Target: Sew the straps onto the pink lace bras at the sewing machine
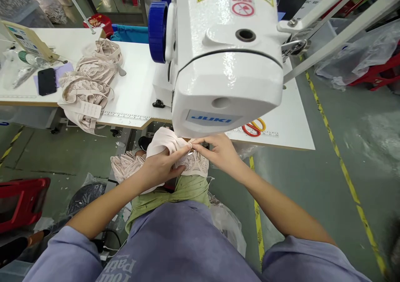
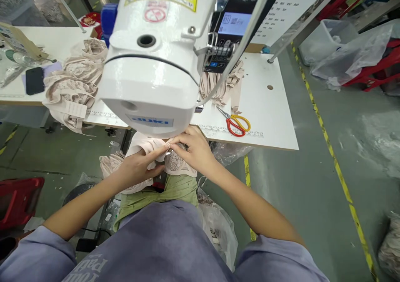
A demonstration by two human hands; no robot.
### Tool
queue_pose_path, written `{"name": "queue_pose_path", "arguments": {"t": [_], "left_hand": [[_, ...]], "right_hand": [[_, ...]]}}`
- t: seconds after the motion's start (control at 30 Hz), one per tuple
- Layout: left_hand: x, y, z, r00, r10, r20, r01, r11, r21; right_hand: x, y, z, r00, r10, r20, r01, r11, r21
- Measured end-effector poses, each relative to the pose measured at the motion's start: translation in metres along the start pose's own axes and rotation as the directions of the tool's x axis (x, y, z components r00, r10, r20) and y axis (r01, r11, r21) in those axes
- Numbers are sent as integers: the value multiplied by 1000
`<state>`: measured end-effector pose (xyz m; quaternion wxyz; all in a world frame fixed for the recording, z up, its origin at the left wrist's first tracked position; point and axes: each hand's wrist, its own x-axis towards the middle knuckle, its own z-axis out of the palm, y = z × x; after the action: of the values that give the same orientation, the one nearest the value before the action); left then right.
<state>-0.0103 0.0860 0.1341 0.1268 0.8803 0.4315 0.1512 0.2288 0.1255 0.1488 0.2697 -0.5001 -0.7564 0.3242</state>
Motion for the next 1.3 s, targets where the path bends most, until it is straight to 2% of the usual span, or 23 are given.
{"name": "queue_pose_path", "arguments": {"t": [0.2,0.43,0.6,0.7,0.8,0.93,1.1,1.2,1.27,1.3], "left_hand": [[2,8,4,999,-27,-35,27,1000,11],[5,9,-1,997,-58,52,64,992,-109],[5,7,5,999,-49,20,51,993,-108],[4,9,8,998,-64,-17,62,996,-63],[1,15,8,996,-71,-50,70,998,-4],[-3,16,3,998,-39,-52,41,998,46],[-4,0,-7,997,78,5,-78,995,57],[-1,-5,-10,991,118,67,-125,986,115],[1,0,-10,992,77,101,-94,980,176],[1,4,-10,994,39,106,-60,977,203]], "right_hand": [[3,-2,-2,1000,2,-4,-2,998,64],[2,3,4,996,-45,-82,51,996,70],[4,1,1,996,-36,-76,44,994,99],[-1,1,4,990,-81,-120,88,995,54],[-13,7,12,948,-237,-210,223,971,-88],[-22,20,21,861,-471,-192,421,872,-251],[-13,16,19,779,-583,-233,474,789,-390],[-13,8,18,808,-530,-258,427,828,-365],[-18,6,20,869,-405,-284,341,906,-250],[-21,7,23,904,-307,-298,279,951,-135]]}}
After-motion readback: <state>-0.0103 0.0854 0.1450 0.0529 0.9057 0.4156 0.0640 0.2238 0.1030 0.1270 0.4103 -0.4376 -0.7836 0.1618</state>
